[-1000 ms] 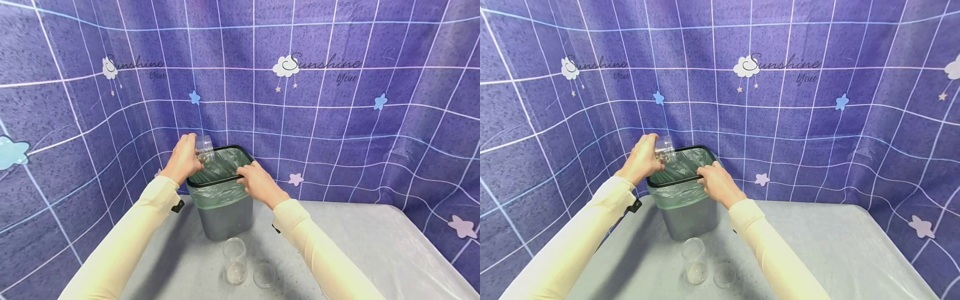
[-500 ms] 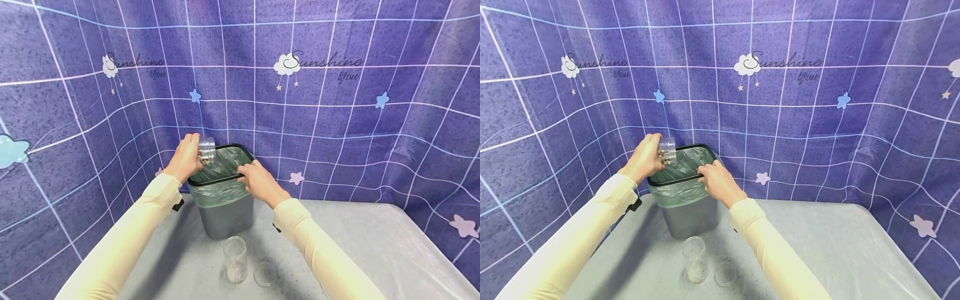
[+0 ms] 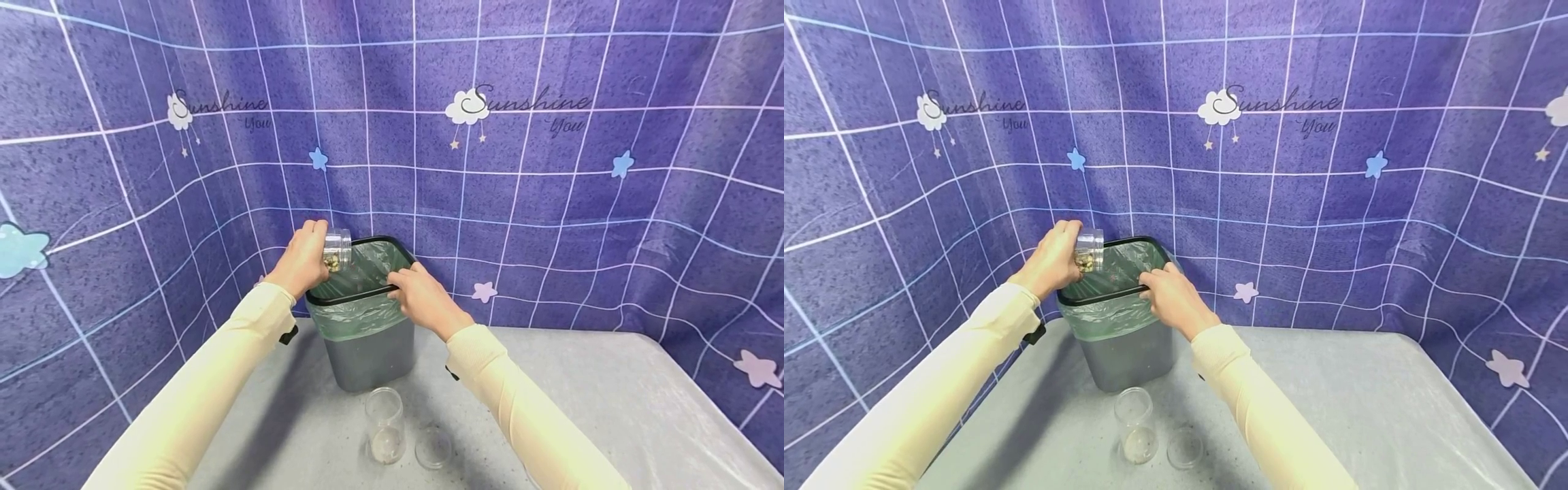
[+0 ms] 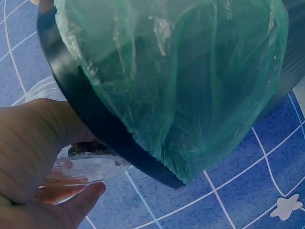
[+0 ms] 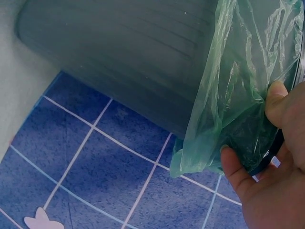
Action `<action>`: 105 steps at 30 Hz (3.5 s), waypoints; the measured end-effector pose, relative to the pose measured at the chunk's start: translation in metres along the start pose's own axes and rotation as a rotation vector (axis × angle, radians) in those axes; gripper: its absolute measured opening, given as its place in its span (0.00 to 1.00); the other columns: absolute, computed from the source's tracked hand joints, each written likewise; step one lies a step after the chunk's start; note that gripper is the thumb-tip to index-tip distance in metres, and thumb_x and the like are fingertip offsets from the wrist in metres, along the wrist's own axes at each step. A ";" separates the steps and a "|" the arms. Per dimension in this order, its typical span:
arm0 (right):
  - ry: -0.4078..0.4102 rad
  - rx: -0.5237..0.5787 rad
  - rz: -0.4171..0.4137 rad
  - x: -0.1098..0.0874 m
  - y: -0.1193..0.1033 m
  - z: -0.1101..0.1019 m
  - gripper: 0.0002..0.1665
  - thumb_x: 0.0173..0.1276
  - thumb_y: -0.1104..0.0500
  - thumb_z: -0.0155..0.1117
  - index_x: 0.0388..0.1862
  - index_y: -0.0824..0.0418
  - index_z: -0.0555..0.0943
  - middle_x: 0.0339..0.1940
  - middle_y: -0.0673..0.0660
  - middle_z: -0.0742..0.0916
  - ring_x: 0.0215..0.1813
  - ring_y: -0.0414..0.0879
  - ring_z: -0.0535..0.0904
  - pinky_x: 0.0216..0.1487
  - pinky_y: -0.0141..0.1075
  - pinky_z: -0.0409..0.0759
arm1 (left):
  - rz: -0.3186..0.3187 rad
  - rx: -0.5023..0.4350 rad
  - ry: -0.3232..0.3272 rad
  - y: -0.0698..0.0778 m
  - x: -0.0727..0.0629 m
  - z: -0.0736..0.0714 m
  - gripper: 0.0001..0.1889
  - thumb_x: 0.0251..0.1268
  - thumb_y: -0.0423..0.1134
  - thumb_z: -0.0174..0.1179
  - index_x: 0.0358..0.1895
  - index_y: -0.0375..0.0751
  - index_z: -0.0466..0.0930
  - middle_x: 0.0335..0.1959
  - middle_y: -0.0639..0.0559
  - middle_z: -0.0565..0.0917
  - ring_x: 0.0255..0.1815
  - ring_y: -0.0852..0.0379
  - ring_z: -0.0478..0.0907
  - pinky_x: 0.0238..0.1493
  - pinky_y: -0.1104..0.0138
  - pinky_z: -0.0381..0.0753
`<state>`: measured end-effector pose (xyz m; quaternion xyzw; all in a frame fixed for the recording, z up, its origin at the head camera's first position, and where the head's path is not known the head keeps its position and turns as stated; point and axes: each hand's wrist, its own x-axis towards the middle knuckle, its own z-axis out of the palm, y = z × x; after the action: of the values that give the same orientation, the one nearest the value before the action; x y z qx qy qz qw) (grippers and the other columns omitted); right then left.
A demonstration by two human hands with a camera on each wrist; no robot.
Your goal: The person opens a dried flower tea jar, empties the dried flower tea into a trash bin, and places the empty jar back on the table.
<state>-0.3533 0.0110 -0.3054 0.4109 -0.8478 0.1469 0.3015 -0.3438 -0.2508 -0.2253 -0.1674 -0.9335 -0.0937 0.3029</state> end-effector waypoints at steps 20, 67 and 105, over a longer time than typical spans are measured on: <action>-0.004 -0.008 -0.001 0.000 0.002 0.000 0.15 0.61 0.70 0.67 0.43 0.55 0.82 0.36 0.50 0.85 0.38 0.51 0.70 0.46 0.40 0.73 | 0.139 0.080 -0.026 0.004 0.002 -0.003 0.35 0.36 0.18 0.59 0.58 0.23 0.68 0.49 0.28 0.75 0.45 0.25 0.75 0.55 0.39 0.74; -0.017 0.019 0.008 0.000 0.002 0.002 0.15 0.60 0.72 0.66 0.43 0.57 0.82 0.36 0.51 0.85 0.38 0.51 0.70 0.46 0.40 0.73 | 0.305 0.239 -0.054 0.011 0.005 0.000 0.25 0.43 0.14 0.57 0.51 0.28 0.70 0.43 0.34 0.75 0.45 0.30 0.76 0.53 0.43 0.78; -0.039 0.016 0.037 0.003 0.003 0.003 0.13 0.63 0.68 0.70 0.43 0.54 0.82 0.35 0.49 0.84 0.38 0.49 0.69 0.44 0.38 0.73 | 0.482 0.547 0.006 0.039 0.016 0.006 0.13 0.54 0.20 0.66 0.42 0.34 0.77 0.38 0.40 0.78 0.37 0.41 0.79 0.45 0.55 0.83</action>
<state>-0.3578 0.0094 -0.3063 0.4002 -0.8598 0.1514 0.2786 -0.3443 -0.2088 -0.2175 -0.2950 -0.8570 0.2328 0.3527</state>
